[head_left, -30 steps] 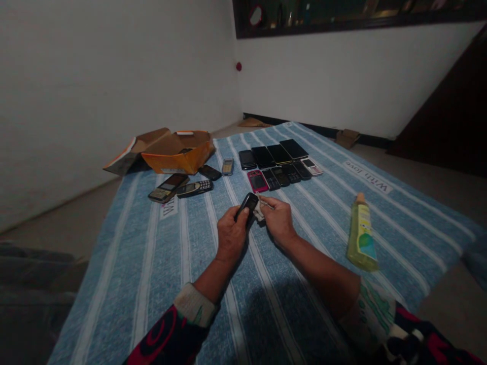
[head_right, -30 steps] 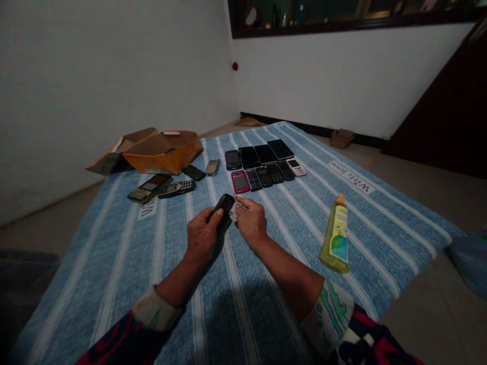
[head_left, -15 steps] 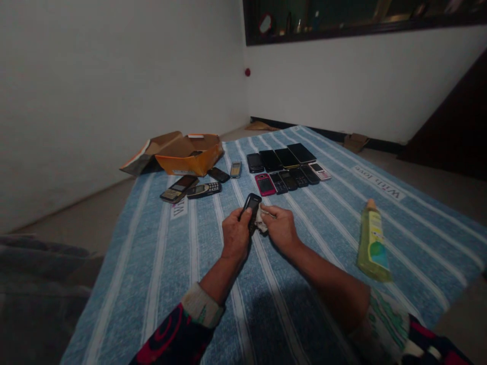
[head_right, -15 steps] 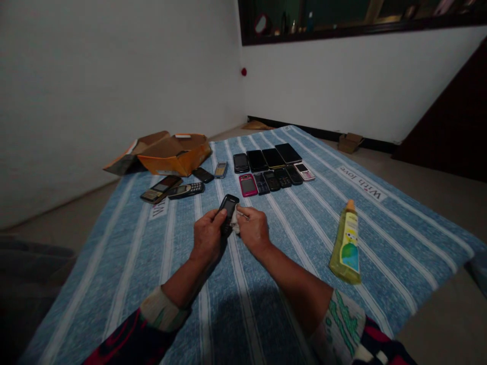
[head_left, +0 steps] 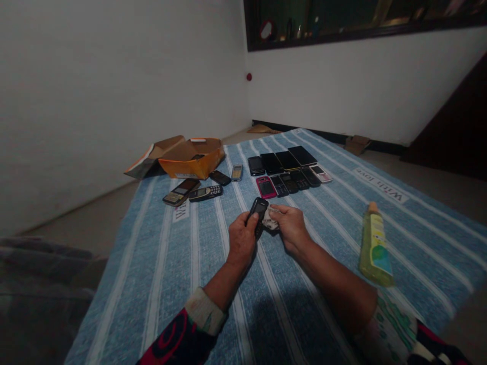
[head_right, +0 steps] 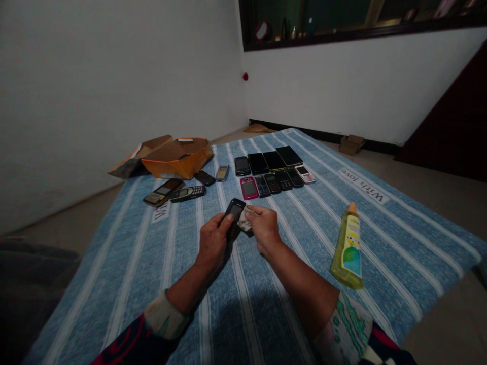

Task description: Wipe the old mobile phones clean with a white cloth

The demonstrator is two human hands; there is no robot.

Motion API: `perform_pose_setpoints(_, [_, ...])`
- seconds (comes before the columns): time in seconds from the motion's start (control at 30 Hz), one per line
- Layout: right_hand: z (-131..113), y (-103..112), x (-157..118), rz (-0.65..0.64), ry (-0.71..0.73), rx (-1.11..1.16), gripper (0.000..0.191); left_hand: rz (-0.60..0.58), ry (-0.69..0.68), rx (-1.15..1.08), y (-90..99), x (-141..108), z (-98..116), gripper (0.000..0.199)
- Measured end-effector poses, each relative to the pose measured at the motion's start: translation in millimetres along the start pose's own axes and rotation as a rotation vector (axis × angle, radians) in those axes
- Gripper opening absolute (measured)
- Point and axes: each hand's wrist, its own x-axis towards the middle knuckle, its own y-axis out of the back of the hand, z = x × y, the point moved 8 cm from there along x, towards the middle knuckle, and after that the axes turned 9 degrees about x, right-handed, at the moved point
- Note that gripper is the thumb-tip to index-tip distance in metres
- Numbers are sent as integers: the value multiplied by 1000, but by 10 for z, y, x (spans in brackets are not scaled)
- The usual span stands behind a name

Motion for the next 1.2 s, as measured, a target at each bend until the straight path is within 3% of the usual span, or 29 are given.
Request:
perform_pose_setpoints(0.23, [201, -157, -159, -139, -174, 51, 21, 39, -45, 19, 85, 37, 28, 27])
perform_pose_setpoints(0.47, [36, -58, -80, -28, -141, 124, 23, -2, -118, 81, 22, -34, 145, 26])
perform_pose_setpoints(0.67, [281, -245, -300, -192, -258, 83, 19, 89, -132, 156, 158, 8, 185, 24])
perform_pose_setpoints(1.03, [338, -286, -354, -265, -355, 61, 22, 116, -98, 106, 214, 21, 152, 24])
perform_pose_setpoints(1.2, [215, -201, -252, -268, -251, -58, 25, 91, -57, 75, 213, 32, 39, 27])
